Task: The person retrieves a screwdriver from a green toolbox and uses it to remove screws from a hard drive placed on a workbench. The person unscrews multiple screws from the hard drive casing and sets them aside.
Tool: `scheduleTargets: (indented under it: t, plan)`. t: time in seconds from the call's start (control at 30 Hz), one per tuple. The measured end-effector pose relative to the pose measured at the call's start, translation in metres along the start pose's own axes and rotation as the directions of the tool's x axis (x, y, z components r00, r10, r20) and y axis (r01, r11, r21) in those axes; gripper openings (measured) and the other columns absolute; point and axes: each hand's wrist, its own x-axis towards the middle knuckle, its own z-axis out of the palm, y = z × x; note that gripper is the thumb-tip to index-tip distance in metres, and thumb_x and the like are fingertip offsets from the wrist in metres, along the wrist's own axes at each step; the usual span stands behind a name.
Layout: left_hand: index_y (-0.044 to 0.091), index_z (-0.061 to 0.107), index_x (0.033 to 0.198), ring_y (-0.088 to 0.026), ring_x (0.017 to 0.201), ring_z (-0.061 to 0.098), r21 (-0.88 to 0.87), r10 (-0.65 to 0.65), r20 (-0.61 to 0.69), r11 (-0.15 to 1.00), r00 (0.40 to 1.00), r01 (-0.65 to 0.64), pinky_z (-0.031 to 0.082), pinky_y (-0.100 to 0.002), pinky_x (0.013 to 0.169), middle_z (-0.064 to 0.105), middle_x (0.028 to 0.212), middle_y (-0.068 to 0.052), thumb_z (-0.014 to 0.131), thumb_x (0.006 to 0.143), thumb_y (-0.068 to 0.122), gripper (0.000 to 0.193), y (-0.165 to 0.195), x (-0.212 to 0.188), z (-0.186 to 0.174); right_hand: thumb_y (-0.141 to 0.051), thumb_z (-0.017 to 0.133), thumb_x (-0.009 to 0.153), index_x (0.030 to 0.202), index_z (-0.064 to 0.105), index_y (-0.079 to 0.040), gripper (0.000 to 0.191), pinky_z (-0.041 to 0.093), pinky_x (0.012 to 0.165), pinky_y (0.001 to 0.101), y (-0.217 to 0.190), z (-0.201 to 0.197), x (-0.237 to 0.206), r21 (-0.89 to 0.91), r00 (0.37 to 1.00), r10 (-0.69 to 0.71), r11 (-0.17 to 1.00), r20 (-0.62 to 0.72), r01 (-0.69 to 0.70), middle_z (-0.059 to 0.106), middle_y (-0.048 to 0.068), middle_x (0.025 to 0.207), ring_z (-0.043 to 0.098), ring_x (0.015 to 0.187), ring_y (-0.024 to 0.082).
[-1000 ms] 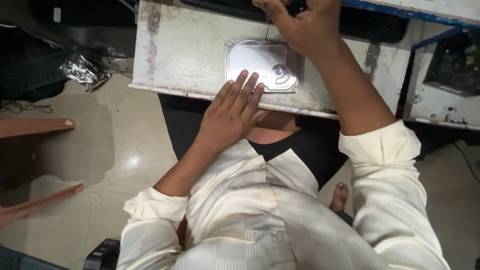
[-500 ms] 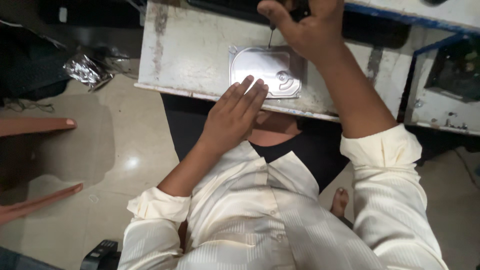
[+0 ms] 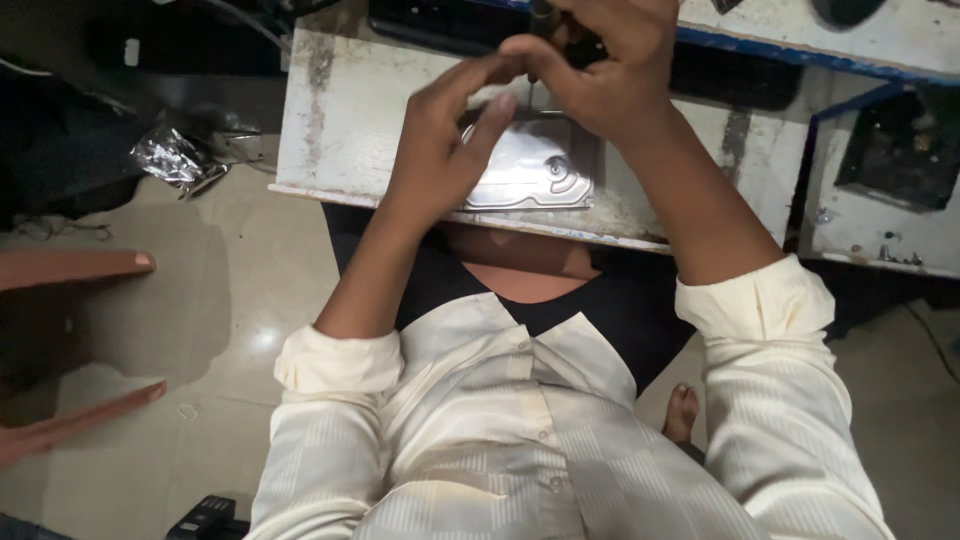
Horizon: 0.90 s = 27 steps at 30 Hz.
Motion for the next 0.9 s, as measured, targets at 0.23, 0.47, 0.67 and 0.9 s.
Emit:
scheduleTargets:
  t: [0.23,0.47,0.67,0.9]
  plan:
    - [-0.003,0.067,0.114,-0.022,0.100,0.074,0.074,0.138,0.042,0.987,0.990,-0.141,0.058,-0.033,0.088,0.073,0.109,-0.014,0.062,0.105,0.001,0.011,-0.015,0.026,0.013,-0.031,0.093,0.098,0.110,0.077,-0.005,0.032,0.048,0.064,0.0326,-0.011,-0.007,0.009,-0.295,0.986,-0.154,0.947,-0.062,0.129,0.072,0.005,0.086,0.066,0.070,0.020]
    - [-0.003,0.069,0.110,-0.022,0.092,0.076,0.134,0.176,0.097,0.973,0.980,-0.188,0.057,-0.032,0.082,0.076,0.100,-0.014,0.066,0.101,-0.002,0.009,-0.013,0.050,0.003,-0.016,0.092,0.101,0.109,0.076,-0.004,0.022,0.053,0.071,0.0339,-0.011,-0.007,0.009,-0.253,0.988,-0.067,0.967,-0.141,0.030,0.075,0.007,0.094,0.073,0.082,0.022]
    - [0.000,0.073,0.108,-0.017,0.083,0.077,0.131,0.195,0.154,0.968,0.969,-0.215,0.057,-0.028,0.074,0.077,0.094,-0.012,0.073,0.098,0.001,0.010,-0.011,0.069,-0.005,-0.010,0.087,0.101,0.119,0.072,-0.001,0.025,0.058,0.076,0.0330,-0.013,-0.010,0.013,-0.192,0.994,0.040,0.980,-0.103,-0.060,0.075,0.012,0.102,0.074,0.090,0.023]
    - [-0.003,0.067,0.104,-0.009,0.081,0.061,0.015,0.140,0.106,0.990,0.984,-0.142,0.054,-0.026,0.076,0.070,0.089,-0.009,0.079,0.101,0.006,0.015,-0.016,0.062,0.000,-0.004,0.079,0.111,0.122,0.072,-0.002,0.013,0.062,0.078,0.0262,-0.006,-0.012,0.008,0.030,0.989,0.149,0.988,-0.002,-0.149,0.078,0.009,0.107,0.078,0.097,0.018]
